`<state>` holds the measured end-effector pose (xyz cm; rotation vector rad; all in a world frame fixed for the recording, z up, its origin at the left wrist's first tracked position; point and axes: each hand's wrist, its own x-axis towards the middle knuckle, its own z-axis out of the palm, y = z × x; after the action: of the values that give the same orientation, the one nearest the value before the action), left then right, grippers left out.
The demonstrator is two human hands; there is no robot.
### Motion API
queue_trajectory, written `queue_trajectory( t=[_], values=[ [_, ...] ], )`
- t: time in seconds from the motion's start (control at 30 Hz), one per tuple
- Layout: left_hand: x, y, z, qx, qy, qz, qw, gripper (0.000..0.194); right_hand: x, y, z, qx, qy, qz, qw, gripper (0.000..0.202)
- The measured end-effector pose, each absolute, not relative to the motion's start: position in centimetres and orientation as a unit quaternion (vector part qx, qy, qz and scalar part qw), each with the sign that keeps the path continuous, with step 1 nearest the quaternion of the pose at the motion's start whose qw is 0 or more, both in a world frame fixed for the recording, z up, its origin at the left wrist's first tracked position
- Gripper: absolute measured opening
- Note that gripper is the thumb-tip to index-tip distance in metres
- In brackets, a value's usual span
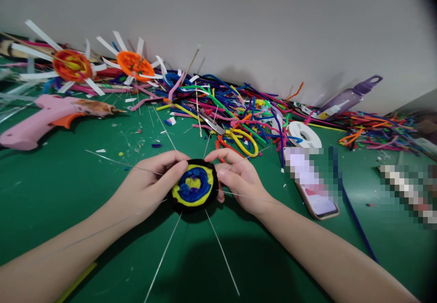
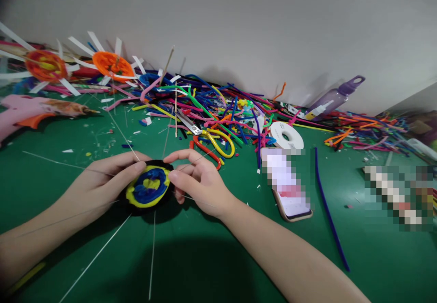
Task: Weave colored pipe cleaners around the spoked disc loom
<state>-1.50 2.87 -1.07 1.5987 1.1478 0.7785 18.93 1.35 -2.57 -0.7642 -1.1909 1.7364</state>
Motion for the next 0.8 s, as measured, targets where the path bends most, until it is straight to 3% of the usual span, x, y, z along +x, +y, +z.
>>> queue_trajectory(
  t=[0.53, 0.8],
  values=[
    [-1.45, 2.84, -1.57, 0.649, 0.427, 0.321, 0.541, 0.022, 18.59, 1.41, -2.22, -0.371, -0.473, 0.683, 0.416, 0.026],
    [-1.41, 2.88, -1.55, 0.635, 0.439, 0.334, 0.541, 0.026, 18.49, 1.13, -1.85, -0.356, -0.479, 0.675, 0.434, 0.035]
  ],
)
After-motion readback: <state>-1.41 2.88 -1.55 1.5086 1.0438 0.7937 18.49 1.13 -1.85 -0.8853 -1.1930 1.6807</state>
